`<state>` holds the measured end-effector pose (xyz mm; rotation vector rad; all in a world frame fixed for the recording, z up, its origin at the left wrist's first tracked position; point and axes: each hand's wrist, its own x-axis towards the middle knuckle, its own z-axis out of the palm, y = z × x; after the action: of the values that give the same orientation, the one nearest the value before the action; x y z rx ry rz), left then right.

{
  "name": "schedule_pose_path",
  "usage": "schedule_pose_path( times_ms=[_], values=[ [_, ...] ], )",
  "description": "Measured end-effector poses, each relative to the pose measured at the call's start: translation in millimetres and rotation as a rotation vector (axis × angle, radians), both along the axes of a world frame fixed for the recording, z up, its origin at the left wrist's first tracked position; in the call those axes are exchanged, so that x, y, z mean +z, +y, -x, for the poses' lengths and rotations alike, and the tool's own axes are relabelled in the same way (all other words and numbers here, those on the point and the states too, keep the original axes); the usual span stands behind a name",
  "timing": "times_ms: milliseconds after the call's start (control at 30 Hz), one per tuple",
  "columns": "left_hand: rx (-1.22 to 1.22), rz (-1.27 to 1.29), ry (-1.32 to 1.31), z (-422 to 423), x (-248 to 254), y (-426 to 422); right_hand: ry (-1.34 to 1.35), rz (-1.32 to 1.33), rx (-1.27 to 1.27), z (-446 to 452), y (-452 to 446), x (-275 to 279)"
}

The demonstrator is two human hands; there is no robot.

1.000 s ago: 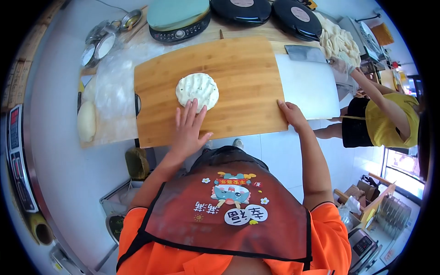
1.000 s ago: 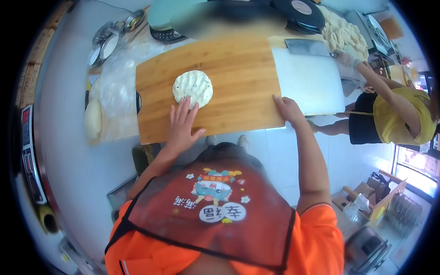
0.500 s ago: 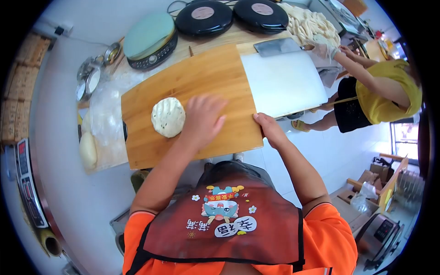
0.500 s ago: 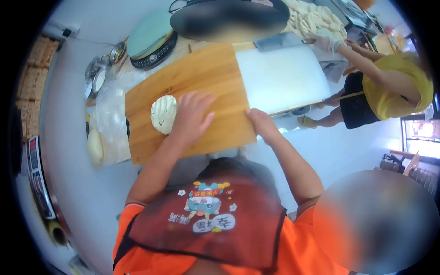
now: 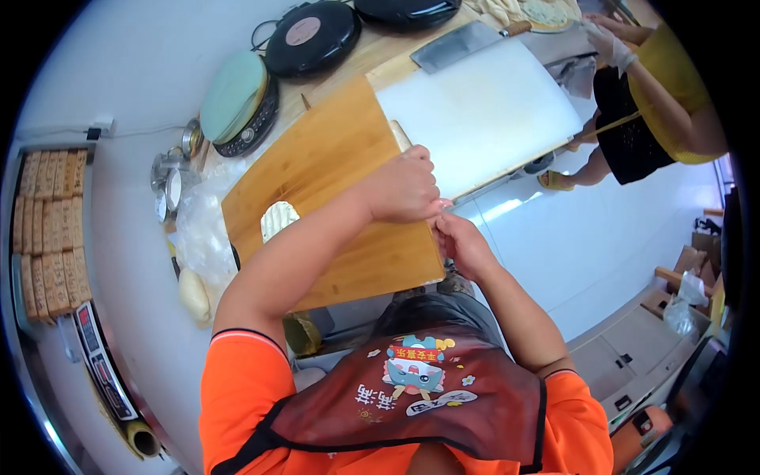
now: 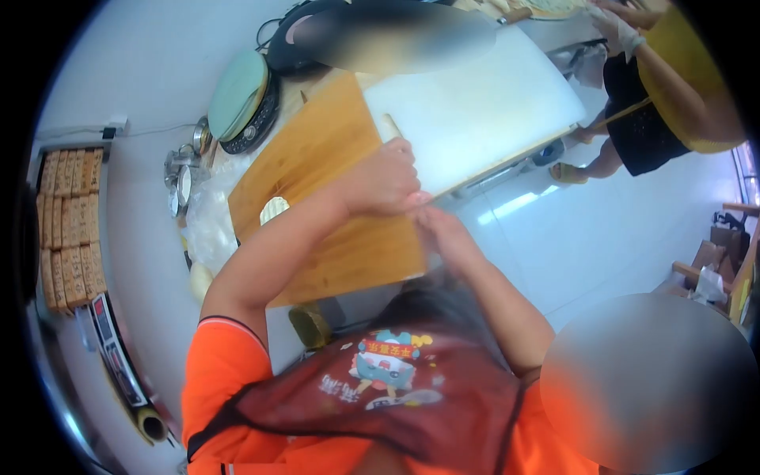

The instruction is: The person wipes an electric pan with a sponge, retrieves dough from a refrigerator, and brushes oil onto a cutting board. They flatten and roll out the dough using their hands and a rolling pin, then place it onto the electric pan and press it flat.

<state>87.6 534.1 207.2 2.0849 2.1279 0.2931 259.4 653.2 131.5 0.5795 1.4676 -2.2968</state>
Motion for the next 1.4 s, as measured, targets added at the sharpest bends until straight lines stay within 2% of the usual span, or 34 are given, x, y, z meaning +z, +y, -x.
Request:
schedule_pose_path(
  times_ms=[67, 133, 200, 267, 500, 633, 700, 800, 900, 1033, 1167, 1267, 1333, 1400],
  values=[
    [0.01, -0.072, 0.005, -2.0, 5.0, -0.7, 0.118, -0.256, 0.124, 11.6, 0.8, -19.0],
    [0.016, -0.11, -0.015, -2.6, 9.8, -3.1, 0.394, -0.474, 0.024, 39.8, -23.5, -42.4],
    [0.024, -0.117, -0.059, -2.5, 13.6, -4.6, 0.457, -0.572, -0.021, 77.3, -52.4, -46.9],
    [0.027, -0.122, -0.052, -3.0, 18.2, -5.1, 0.404, -0.591, -0.02, 111.2, -76.2, -47.9],
    [0.025, -0.185, -0.001, 0.1, 24.9, -7.0, 0.273, -0.558, -0.052, 166.8, -102.9, -49.4],
    [0.0, -0.28, -0.082, 7.5, 21.4, -9.7, 0.237, -0.432, -0.074, 175.0, -98.9, -41.8],
    [-0.022, -0.275, -0.165, 11.1, 24.4, -11.8, 0.208, -0.318, -0.077, 169.3, -85.7, -29.6],
    [-0.028, -0.299, -0.142, 14.2, 27.1, -12.8, 0.146, -0.184, -0.096, 147.6, -52.3, -8.1],
    [0.036, -0.507, -0.106, 15.9, 5.8, -4.5, 0.05, -0.189, -0.137, 99.0, 6.8, 2.0],
    [0.07, -0.164, 0.032, 35.8, -25.0, 5.1, 0.131, -0.547, -0.076, 33.7, 93.1, -40.8],
    [0.187, -0.169, 0.03, 57.2, -71.5, 17.6, 0.278, -0.901, -0.126, 9.6, 120.1, -54.6],
    [0.265, -0.199, 0.058, 66.7, -91.7, 19.4, 0.373, -1.025, -0.182, 15.5, 117.7, -40.9],
    [0.289, -0.252, 0.049, 69.5, -97.2, 17.6, 0.353, -1.186, -0.106, 20.4, 117.6, -27.3],
    [0.32, -0.163, 0.094, 66.8, -99.0, 14.9, 0.351, -1.336, -0.026, 31.3, 112.8, -15.7]
  ],
)
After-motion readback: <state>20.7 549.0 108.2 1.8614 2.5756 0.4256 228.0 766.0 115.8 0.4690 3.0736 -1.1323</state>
